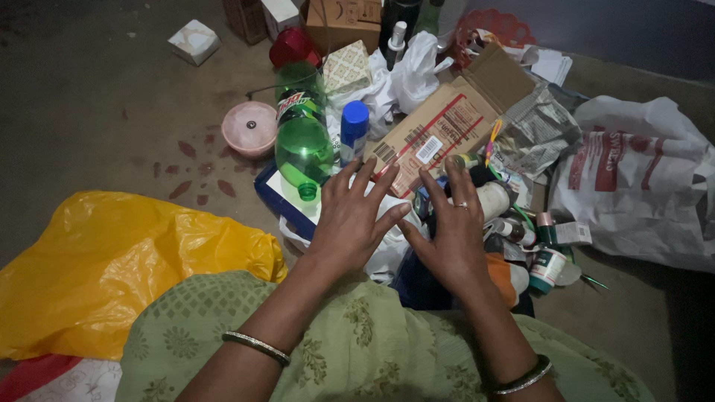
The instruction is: The person sits on the floor and sorts through a pile of miscellaneous items, including bottles, boxes, and fabric. They pick up various objects, inspect them, and place them into a yellow plastic bag or set them aside.
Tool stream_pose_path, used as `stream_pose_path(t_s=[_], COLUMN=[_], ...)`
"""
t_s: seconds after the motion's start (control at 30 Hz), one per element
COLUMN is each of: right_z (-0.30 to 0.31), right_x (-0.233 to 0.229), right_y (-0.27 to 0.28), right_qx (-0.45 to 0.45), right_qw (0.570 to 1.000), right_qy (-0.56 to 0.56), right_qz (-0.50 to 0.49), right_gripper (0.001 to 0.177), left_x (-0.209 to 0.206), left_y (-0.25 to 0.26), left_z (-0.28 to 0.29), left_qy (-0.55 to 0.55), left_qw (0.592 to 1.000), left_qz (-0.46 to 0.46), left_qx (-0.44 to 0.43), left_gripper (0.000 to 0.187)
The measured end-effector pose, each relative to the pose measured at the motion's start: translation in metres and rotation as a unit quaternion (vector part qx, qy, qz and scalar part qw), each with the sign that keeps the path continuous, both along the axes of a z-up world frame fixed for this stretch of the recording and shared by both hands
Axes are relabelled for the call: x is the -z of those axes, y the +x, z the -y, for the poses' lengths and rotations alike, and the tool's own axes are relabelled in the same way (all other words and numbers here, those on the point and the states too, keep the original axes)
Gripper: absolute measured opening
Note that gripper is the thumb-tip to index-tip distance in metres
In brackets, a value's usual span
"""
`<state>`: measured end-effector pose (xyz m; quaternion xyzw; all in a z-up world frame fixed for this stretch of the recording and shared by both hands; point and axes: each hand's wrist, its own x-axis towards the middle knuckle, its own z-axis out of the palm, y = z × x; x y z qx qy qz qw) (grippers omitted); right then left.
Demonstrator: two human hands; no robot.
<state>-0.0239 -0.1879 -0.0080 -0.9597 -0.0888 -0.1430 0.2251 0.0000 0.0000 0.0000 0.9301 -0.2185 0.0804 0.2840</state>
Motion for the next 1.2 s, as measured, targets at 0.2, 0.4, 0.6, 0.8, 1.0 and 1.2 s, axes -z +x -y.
stream_pose_path(t_s=[0.2, 0.4, 0.6, 0.8, 1.0, 1.2], right_z=[-0.0004, 0.0006, 0.0008, 0.0006, -0.0001, -0.0003], right_x=[0.0004, 0.0029, 0.0045, 0.0029, 0.0002, 0.0], right_y=[-0.0004, -0.0005, -0.0007, -0.0006, 0.0, -0.0004], right_qx=[-0.002, -0.011, -0.005, -0.004, 0.005, 0.002], right_qw=[1.0, 1.0, 1.0, 1.0, 1.0, 1.0], right_qy=[0.004, 0.002, 0.0, 0.004, -0.007, -0.003], right_qz=[0.01, 0.025, 0.015, 0.007, -0.013, -0.006], right_gripper=[0.08, 0.078, 0.078, 0.079, 0.081, 0.081], left_x=[-0.0002, -0.0003, -0.0001, -0.0004, 0.0004, 0.0015], left_y=[-0.0004, -0.0001, -0.0008, -0.0008, -0.0006, 0.0001], left_z=[-0.0001, 0.0004, 0.0006, 0.0003, 0.0004, 0.0005], left_qy=[-0.003, 0.001, -0.003, -0.009, -0.007, -0.002], left_qw=[1.0, 1.0, 1.0, 1.0, 1.0, 1.0], left_qz=[-0.004, -0.009, -0.007, -0.008, -0.009, -0.01], left_qx=[0.004, 0.003, 0.005, 0.005, 0.005, 0.003], left_gripper=[0.065, 0.064, 0.064, 0.064, 0.064, 0.065])
